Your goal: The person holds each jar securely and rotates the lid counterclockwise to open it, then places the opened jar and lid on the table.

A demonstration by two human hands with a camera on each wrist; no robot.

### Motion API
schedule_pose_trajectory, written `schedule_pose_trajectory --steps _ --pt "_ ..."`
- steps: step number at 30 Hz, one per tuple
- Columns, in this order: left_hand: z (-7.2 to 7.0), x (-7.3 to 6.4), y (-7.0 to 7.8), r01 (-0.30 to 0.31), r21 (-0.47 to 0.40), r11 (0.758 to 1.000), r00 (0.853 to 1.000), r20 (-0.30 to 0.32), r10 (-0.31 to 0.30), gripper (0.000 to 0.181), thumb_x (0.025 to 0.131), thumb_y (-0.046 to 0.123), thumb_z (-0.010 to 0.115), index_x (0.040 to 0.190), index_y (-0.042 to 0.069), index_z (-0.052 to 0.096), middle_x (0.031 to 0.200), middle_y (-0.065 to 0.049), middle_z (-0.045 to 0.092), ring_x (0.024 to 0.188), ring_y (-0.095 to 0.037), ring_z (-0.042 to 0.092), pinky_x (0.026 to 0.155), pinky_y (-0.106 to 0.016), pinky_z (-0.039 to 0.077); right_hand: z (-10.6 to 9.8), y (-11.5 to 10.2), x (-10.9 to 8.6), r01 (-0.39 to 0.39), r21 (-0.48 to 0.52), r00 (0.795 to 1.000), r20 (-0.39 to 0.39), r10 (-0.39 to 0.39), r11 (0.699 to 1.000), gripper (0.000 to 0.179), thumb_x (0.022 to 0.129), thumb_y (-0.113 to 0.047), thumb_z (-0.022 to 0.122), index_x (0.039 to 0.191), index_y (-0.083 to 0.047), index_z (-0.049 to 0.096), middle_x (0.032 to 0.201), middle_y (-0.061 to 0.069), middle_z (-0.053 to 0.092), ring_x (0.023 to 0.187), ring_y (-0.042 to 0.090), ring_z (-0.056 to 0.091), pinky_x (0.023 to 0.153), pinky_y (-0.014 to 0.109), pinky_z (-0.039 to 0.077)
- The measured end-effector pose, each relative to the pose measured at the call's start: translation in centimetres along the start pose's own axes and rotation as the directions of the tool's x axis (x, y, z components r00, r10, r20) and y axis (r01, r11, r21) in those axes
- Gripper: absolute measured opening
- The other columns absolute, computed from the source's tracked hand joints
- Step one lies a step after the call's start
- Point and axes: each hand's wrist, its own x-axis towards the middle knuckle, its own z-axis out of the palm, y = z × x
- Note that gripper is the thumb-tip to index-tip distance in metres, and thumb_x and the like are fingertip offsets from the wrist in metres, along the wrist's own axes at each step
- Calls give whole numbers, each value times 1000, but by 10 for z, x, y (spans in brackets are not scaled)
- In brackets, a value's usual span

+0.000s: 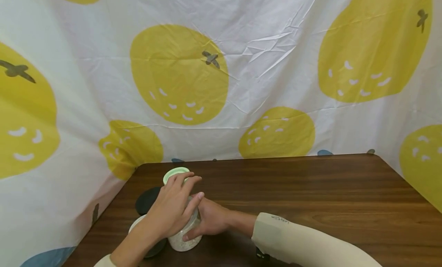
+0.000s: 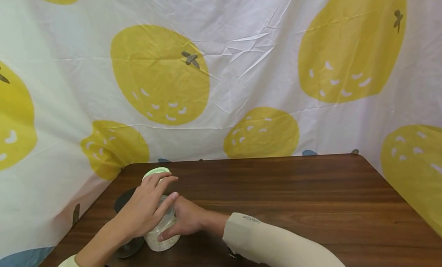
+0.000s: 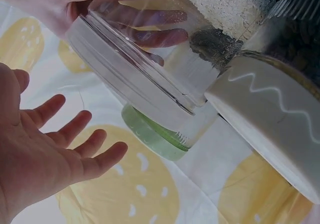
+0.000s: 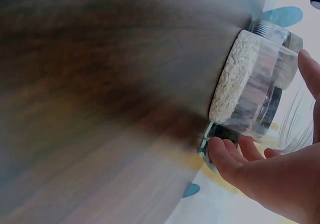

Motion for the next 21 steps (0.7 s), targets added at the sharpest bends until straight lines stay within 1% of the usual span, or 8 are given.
schedule_pose_trajectory --steps 5,10,13,16,17,18,21 --pt "1 0 1 3 -7 1000 1000 0 -3 38 105 35 53 135 13 58 143 -13 53 131 -38 48 94 -59 48 0 1 -1 -13 10 1000 -5 13 1000 78 81 -32 87 145 -20 44 139 -10 55 124 1 51 107 23 42" --pt "5 3 3 12 -17 1000 1000 23 -12 39 105 36 53 136 13 58 144 -14 52 132 -38 46 95 -60 47 -1 5 -6 -48 45 999 12 47 998 77 81 -33 86 144 -22 43 136 -13 55 122 -1 51 106 24 43" --pt "7 4 5 18 -18 1000 999 35 -17 40 105 37 52 136 13 58 144 -13 52 133 -38 46 96 -59 47 -2 6 -10 -48 63 999 13 47 997 76 81 -32 86 143 -23 44 134 -14 55 121 -1 52 106 26 44" --pt "9 5 6 20 -18 1000 999 38 -19 40 105 37 53 136 14 58 145 -13 51 133 -37 46 96 -59 47 -2 6 -13 -34 61 999 5 33 998 76 80 -31 88 142 -21 44 131 -13 57 116 -1 54 102 22 45" --pt "9 5 6 21 -18 1000 999 38 -20 40 105 38 52 136 14 58 145 -13 51 133 -37 46 96 -59 47 -3 6 -15 -37 59 999 -2 37 998 79 79 -31 88 143 -21 42 132 -11 56 116 0 54 101 22 45" --pt "9 6 6 22 -19 1000 999 37 -22 40 105 37 53 137 14 58 145 -13 51 133 -37 46 96 -59 47 -4 5 -17 -52 50 999 -13 52 997 83 78 -32 89 145 -20 40 133 -9 55 116 0 54 99 21 46" --pt "8 7 6 27 -25 999 999 30 -26 41 105 37 53 137 13 58 145 -13 52 134 -37 46 97 -59 47 -8 1 -24 -127 32 991 -49 128 991 90 76 -36 90 144 -17 35 133 -2 54 115 5 56 96 20 46"
